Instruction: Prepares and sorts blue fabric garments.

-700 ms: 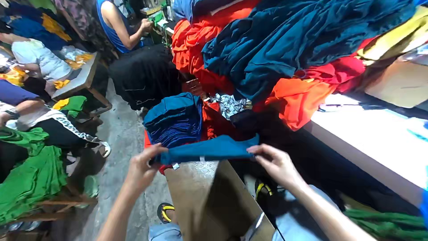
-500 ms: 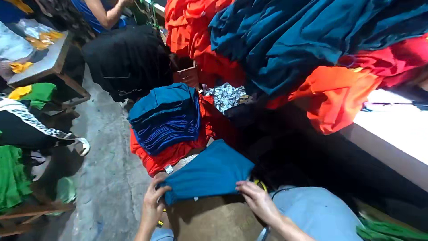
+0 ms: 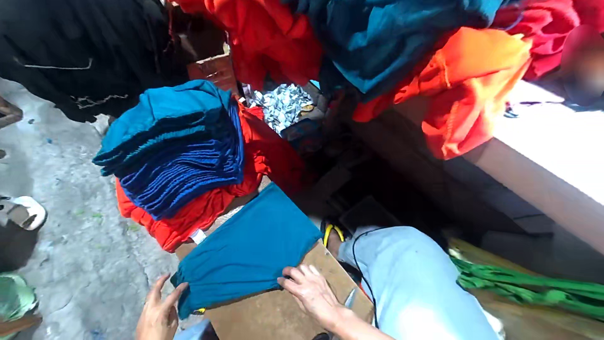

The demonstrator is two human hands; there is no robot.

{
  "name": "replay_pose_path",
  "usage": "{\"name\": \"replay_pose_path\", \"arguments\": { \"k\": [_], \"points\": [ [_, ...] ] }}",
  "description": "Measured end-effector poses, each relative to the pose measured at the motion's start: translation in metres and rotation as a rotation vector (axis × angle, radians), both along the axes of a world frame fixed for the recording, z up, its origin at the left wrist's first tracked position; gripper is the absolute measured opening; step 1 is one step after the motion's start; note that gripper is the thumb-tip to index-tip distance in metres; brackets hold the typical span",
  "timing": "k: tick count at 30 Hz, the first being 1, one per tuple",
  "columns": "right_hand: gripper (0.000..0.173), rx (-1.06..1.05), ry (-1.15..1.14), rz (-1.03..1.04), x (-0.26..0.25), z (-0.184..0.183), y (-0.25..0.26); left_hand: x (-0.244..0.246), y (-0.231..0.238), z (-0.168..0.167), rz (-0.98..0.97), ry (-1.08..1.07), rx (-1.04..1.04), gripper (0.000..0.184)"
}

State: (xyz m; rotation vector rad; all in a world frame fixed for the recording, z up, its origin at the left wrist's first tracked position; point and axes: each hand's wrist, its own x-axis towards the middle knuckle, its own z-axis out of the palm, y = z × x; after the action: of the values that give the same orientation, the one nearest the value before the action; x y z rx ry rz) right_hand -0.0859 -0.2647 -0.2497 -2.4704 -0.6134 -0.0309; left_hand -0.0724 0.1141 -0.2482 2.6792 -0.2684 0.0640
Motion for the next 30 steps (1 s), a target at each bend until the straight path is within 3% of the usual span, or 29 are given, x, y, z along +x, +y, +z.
{"name": "replay_pose_path", "arguments": {
  "k": [3, 7, 9, 13, 16, 19, 23, 26, 30],
  "points": [
    [0.028, 0.133, 0.176, 0.012, -0.001, 0.007, -0.009, 0.003, -0.019, 0.011, 0.000, -0.028, 0.094, 0.045],
    [0.037, 0.327, 0.329, -0.410, 0.013, 0.022, -0.045, 0.008, -0.112, 0.030, -0.038, -0.150, 0.018, 0.035],
    [0.035, 0.355, 0.296, -0.533, 0.026, 0.018, -0.061, 0.011, -0.164, 0.030, -0.119, -0.132, -0.025, 0.034],
    [0.031, 0.267, 0.345, -0.466, 0.048, 0.014, -0.073, 0.017, -0.234, 0.006, -0.262, -0.110, -0.009, 0.035],
    [0.020, 0.219, 0.377, -0.404, 0.055, 0.014, -0.076, 0.021, -0.253, -0.007, -0.286, -0.126, 0.019, 0.037],
    [0.011, 0.276, 0.315, -0.377, 0.056, 0.009, -0.079, 0.028, -0.276, -0.006, -0.185, -0.251, -0.010, 0.024],
    [0.018, 0.469, 0.463, -0.478, 0.057, 0.006, -0.078, 0.040, -0.301, -0.003, -0.044, -0.086, -0.142, 0.009],
    [0.021, 0.494, 0.641, -0.579, 0.066, 0.013, -0.075, 0.044, -0.301, 0.009, 0.073, 0.012, -0.278, 0.008],
    [0.017, 0.519, 0.655, -0.581, 0.066, 0.020, -0.078, 0.040, -0.305, 0.008, 0.221, -0.266, -0.319, 0.012]
  ]
}}
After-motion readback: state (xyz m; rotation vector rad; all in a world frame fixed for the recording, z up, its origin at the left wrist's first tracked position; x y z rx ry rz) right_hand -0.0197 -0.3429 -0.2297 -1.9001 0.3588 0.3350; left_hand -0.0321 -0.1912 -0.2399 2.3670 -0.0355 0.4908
